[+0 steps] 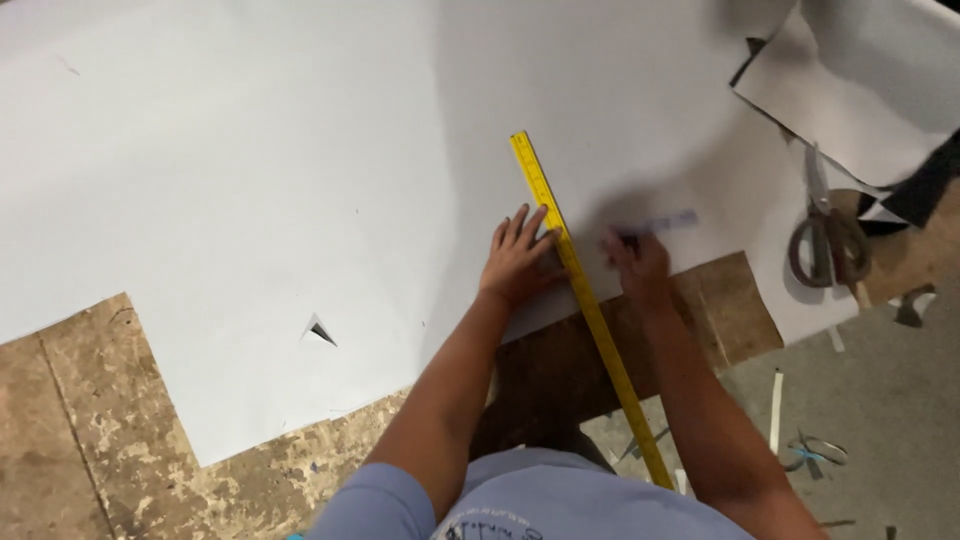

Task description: The person measures and marks lines on a large sheet of white material using a ruler and pen. They then use scissors to cut the material along the marked lines into smaller rectangular pieces. The person also handles and stacks black material pieces alongside the white ones.

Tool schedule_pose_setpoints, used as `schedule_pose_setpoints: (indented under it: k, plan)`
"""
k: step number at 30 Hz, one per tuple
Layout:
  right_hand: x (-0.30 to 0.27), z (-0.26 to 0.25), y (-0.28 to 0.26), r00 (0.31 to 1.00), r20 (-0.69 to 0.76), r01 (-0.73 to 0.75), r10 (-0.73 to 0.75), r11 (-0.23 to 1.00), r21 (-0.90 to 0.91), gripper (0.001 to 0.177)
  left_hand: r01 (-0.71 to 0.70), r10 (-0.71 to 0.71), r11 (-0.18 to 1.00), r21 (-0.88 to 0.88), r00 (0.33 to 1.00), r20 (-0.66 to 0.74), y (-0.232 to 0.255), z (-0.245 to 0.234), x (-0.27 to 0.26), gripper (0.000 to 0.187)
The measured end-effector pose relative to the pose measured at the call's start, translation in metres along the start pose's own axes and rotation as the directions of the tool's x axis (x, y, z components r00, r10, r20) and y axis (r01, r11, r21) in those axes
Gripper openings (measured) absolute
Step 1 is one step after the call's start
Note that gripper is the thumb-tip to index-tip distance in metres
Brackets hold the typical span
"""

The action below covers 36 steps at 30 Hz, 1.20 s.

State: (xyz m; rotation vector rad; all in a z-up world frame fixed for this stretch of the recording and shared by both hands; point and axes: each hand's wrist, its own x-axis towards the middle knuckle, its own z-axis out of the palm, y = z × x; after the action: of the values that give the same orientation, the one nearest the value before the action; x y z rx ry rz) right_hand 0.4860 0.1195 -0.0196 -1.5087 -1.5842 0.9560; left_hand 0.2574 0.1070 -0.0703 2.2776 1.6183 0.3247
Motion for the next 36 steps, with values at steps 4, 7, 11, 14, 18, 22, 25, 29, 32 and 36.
schedule_pose_setpoints:
  k: [4, 7, 11, 14, 18, 22, 25, 29, 32, 36]
  plan:
    - [0.067, 0.048, -0.008, 0.985, -0.089, 0.146, -0.149, 0.988, -0.045, 0.028, 0.018, -0.019, 1.000, 0.020, 0.999, 0.037, 0.001, -0.002, 0.001, 0.078]
    - [0.085, 0.067, -0.004, 0.989, -0.093, 0.109, -0.117, 0.990, -0.088, 0.012, 0.011, -0.010, 1.000, -0.010, 0.998, 0.064, -0.002, 0.001, 0.001, 0.080]
    - [0.080, 0.074, 0.014, 0.960, -0.087, 0.239, -0.264, 0.944, -0.228, 0.020, 0.012, -0.011, 1.000, -0.018, 1.000, 0.026, -0.001, -0.004, -0.001, 0.078]
    - [0.070, 0.071, 0.013, 0.978, -0.019, 0.190, -0.206, 0.933, -0.306, 0.025, 0.016, -0.015, 1.000, -0.005, 0.999, 0.045, 0.001, -0.006, -0.003, 0.075]
    - [0.073, 0.066, 0.009, 0.981, -0.014, 0.169, -0.191, 0.898, -0.407, 0.032, 0.007, -0.008, 1.000, 0.015, 0.999, 0.046, -0.003, -0.002, -0.001, 0.076]
    - [0.086, 0.071, -0.002, 0.991, 0.021, 0.131, -0.135, 0.897, -0.423, 0.042, -0.007, 0.006, 1.000, 0.007, 1.000, 0.029, -0.001, -0.011, -0.002, 0.075]
    - [0.112, 0.066, 0.007, 0.954, -0.054, 0.243, -0.296, 0.863, -0.443, 0.024, 0.009, -0.010, 1.000, 0.001, 0.998, 0.067, -0.002, -0.009, 0.001, 0.074]
    - [0.168, 0.088, 0.004, 0.932, -0.053, 0.337, -0.358, 0.913, -0.232, 0.012, -0.006, 0.004, 0.999, -0.040, 0.999, -0.043, -0.002, -0.005, -0.003, 0.074]
    - [0.199, 0.111, -0.016, 0.992, 0.086, 0.101, -0.087, 0.981, -0.166, 0.014, 0.006, -0.008, 0.999, -0.031, 0.998, -0.065, -0.001, -0.003, -0.002, 0.071]
    - [0.218, 0.137, -0.017, 0.974, 0.227, 0.072, 0.001, 0.947, -0.313, 0.024, -0.025, 0.020, 1.000, -0.016, 0.973, -0.231, -0.005, 0.011, 0.000, 0.070]
